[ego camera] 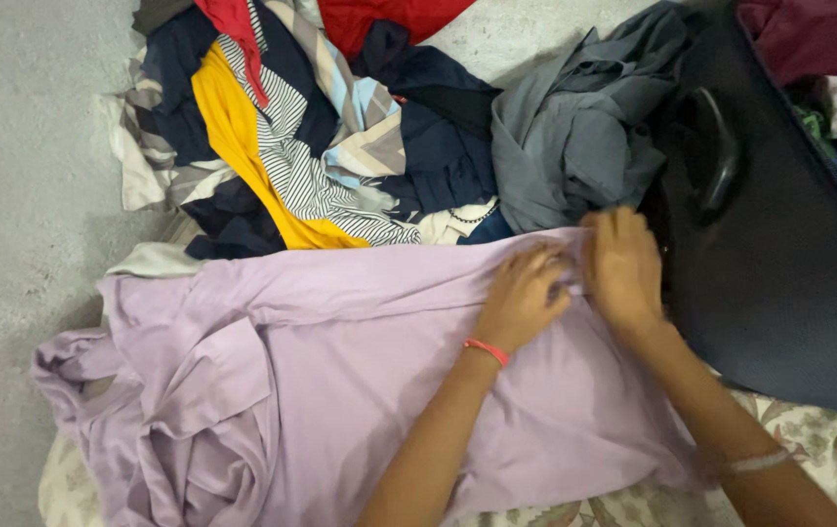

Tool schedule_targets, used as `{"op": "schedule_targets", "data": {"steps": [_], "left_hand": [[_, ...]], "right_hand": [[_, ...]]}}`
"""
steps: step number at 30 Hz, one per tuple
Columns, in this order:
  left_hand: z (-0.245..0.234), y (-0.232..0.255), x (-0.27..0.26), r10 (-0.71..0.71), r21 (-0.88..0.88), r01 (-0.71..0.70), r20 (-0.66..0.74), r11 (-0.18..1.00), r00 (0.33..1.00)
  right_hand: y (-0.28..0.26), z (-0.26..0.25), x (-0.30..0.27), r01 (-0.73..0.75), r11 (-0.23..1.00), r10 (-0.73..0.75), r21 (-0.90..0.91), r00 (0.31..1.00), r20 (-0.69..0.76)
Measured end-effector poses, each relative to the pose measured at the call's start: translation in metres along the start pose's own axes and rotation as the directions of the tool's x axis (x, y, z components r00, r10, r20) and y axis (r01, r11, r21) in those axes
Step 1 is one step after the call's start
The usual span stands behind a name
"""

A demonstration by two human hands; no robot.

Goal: The person folds a pair of white trousers and a lavender shirt on a patterned surface, then places them inside a suitcase.

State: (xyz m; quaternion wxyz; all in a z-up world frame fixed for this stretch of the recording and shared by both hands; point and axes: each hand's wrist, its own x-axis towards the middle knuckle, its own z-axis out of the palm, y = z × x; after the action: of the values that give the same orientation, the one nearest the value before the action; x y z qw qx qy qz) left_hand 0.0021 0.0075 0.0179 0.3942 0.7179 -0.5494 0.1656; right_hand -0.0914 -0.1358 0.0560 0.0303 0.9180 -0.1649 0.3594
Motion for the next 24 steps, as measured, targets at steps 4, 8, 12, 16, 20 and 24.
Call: {"op": "schedule_targets", "data": {"steps": [4, 8, 12, 16, 20, 24], "left_hand": [[-0.031, -0.013, 0.008, -0.152, -0.037, 0.151, -0.038, 0.988, 0.988], [-0.081, -0.036, -0.009, -0.199, 0.14, 0.2, -0.021, 0.97, 0.98], [-0.121, -0.073, -0.01, -0.033, 0.328, 0.031, -0.002, 0.944, 0.999], [-0.116, -0.105, -0.001, -0.133, 0.31, 0.088, 0.126, 0.947, 0.983], [-0.098, -0.128, 0.006, -0.189, 0.306, 0.14, 0.136, 0.942, 0.973], [-0.096, -0.131, 0.002, -0.182, 0.258, 0.145, 0.126, 0.955, 0.975]], "right_hand": [[-0.034, -0.036, -0.019, 0.14, 0.949, -0.16, 0.282, 0.986, 0.051], [-0.041, -0.044, -0.031, 0.232, 0.897, -0.278, 0.376, 0.958, 0.072], [-0.041, -0.041, -0.035, 0.189, 0.918, -0.249, 0.349, 0.959, 0.136], [-0.04, -0.038, -0.039, 0.201, 0.915, -0.257, 0.35, 0.959, 0.122], [-0.037, -0.035, -0.039, 0.236, 0.916, -0.282, 0.323, 0.954, 0.101], [-0.034, -0.037, -0.038, 0.158, 0.948, -0.2, 0.275, 0.971, 0.133]]}}
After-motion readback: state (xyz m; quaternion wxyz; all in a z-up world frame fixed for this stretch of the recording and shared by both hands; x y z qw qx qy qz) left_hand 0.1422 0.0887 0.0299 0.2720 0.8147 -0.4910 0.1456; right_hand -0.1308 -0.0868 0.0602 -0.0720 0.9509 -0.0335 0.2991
